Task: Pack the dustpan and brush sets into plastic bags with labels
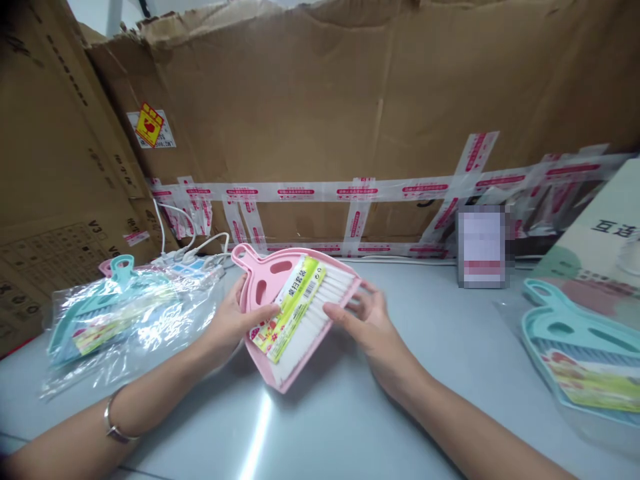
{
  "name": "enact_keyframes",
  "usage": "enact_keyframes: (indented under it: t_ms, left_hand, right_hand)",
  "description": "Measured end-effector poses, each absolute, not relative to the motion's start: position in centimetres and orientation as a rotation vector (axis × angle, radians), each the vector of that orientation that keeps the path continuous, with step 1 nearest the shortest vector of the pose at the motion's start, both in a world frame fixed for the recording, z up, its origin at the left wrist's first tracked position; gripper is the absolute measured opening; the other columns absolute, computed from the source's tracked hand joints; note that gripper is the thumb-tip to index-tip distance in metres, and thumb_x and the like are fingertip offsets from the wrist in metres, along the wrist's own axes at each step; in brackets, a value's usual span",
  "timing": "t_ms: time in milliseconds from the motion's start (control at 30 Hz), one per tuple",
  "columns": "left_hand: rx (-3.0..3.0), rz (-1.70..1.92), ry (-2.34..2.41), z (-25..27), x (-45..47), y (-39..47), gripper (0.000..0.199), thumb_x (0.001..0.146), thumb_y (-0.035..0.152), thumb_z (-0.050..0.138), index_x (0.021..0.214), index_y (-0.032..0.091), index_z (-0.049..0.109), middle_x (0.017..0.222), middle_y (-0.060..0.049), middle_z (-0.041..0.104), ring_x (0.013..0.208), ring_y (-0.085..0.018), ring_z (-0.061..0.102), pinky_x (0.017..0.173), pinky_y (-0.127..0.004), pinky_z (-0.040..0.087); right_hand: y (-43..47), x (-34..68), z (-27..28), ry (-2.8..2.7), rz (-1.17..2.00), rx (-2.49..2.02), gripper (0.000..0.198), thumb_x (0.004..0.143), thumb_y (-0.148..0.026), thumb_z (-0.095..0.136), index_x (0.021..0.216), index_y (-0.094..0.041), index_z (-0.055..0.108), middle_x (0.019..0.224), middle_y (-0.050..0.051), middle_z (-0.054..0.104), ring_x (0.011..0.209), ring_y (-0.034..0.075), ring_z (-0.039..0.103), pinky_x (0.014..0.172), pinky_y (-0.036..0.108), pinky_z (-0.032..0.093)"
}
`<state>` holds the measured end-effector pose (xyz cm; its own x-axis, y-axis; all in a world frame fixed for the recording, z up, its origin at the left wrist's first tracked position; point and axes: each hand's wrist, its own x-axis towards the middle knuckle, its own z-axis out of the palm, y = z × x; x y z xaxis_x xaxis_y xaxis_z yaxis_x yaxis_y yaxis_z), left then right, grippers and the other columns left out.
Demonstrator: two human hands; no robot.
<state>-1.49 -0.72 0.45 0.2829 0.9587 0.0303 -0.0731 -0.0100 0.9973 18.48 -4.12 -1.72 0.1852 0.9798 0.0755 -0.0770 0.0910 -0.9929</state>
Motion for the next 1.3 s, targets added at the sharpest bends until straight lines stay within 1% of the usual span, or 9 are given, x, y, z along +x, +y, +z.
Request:
enact_keyframes:
  t_ms: [100, 267, 400, 500, 567, 767, 933, 1067, 1300]
  left_hand:
    - [1.331, 0.965, 0.907, 0.1, -0.9, -1.1, 0.069, 0.063, 0.030, 0.076, 0.121, 0.020, 0.039, 0.117, -0.012, 0.060, 0.098, -0.025, 0.063, 0.082, -0.039, 0.052]
    - [1.649, 0.821, 1.064, 1.1, -2.8, 0.7, 0.046, 0.081, 0.045, 0.053, 0.117, 0.016, 0.048, 0.119, -0.014, 0.056, 0.093, -0.022, 0.062, 0.076, -0.034, 0.051]
    - [2.299, 0.760, 1.752, 3.2, -7.9, 3.3, 0.037, 0.087, 0.044, 0.041, 0.109, 0.018, 0.055, 0.113, -0.011, 0.059, 0.096, -0.024, 0.059, 0.080, -0.035, 0.046]
    - [2.381, 0.060, 2.184, 3.7, -11.5, 4.5, 0.034, 0.085, 0.033, 0.043, 0.113, 0.017, 0.052, 0.116, -0.013, 0.057, 0.101, -0.028, 0.058, 0.075, -0.034, 0.046]
    - [2.346, -0.153, 2.225, 3.5, -12.7, 4.8, 0.033, 0.078, 0.023, 0.050, 0.110, 0.015, 0.054, 0.107, -0.014, 0.062, 0.095, -0.029, 0.060, 0.068, -0.032, 0.045]
    - [2.570, -0.091, 2.095, 3.3, -10.9, 4.4, 0.040, 0.073, 0.002, 0.037, 0.103, 0.018, 0.058, 0.106, -0.011, 0.059, 0.083, -0.022, 0.060, 0.061, -0.029, 0.042]
    - [3.243, 0.267, 1.457, 2.9, -7.2, 2.6, 0.031, 0.078, 0.002, 0.034, 0.082, 0.014, 0.063, 0.091, -0.010, 0.057, 0.079, -0.019, 0.055, 0.064, -0.029, 0.042]
    - [3.526, 0.364, 1.068, 1.8, -5.8, 1.6, 0.030, 0.074, -0.003, 0.036, 0.062, 0.013, 0.058, 0.085, -0.009, 0.058, 0.070, -0.016, 0.051, 0.055, -0.027, 0.038]
    - [3.594, 0.460, 0.853, 1.3, -4.6, 0.8, 0.029, 0.076, -0.002, 0.038, 0.060, 0.013, 0.056, 0.078, -0.008, 0.058, 0.067, -0.016, 0.050, 0.053, -0.027, 0.038]
  right_hand:
    - [-4.3, 17.9, -1.5, -0.918, 1.599, -1.017, 0.042, 0.074, -0.039, 0.066, 0.109, -0.020, 0.053, 0.107, 0.008, 0.066, 0.098, 0.024, 0.062, 0.084, 0.039, 0.051]
    - [-4.2, 17.9, -1.7, -0.677, 1.598, -1.008, 0.041, 0.072, -0.022, 0.070, 0.111, -0.019, 0.058, 0.100, 0.006, 0.070, 0.093, 0.023, 0.066, 0.085, 0.038, 0.054]
    - [-3.7, 18.5, -1.9, -0.605, 1.545, -1.025, 0.048, 0.072, -0.017, 0.070, 0.118, -0.019, 0.056, 0.100, 0.005, 0.071, 0.091, 0.023, 0.067, 0.082, 0.035, 0.056]
    - [-3.6, 18.7, -1.9, -0.590, 1.528, -1.028, 0.052, 0.073, -0.015, 0.068, 0.122, -0.019, 0.053, 0.100, 0.005, 0.071, 0.091, 0.022, 0.067, 0.079, 0.033, 0.057]
    - [-3.7, 18.8, -1.9, -0.601, 1.532, -1.013, 0.055, 0.073, -0.015, 0.069, 0.124, -0.020, 0.052, 0.101, 0.005, 0.071, 0.092, 0.022, 0.067, 0.079, 0.033, 0.057]
    - [-4.0, 19.2, -1.4, -0.624, 1.546, -0.978, 0.057, 0.071, -0.017, 0.070, 0.125, -0.019, 0.051, 0.100, 0.005, 0.071, 0.093, 0.024, 0.067, 0.083, 0.036, 0.055]
    - [-4.2, 21.3, 0.8, -0.700, 1.487, -1.022, 0.043, 0.072, -0.016, 0.066, 0.115, -0.018, 0.058, 0.102, 0.007, 0.071, 0.093, 0.025, 0.067, 0.085, 0.037, 0.054]
    - [-4.5, 23.3, 2.3, -0.823, 1.484, -1.143, 0.047, 0.071, -0.019, 0.068, 0.117, -0.018, 0.057, 0.099, 0.009, 0.072, 0.087, 0.027, 0.068, 0.082, 0.038, 0.055]
    - [-4.7, 23.4, 2.0, -1.034, 1.530, -1.300, 0.048, 0.073, -0.023, 0.067, 0.119, -0.017, 0.056, 0.101, 0.009, 0.071, 0.088, 0.025, 0.068, 0.082, 0.035, 0.055]
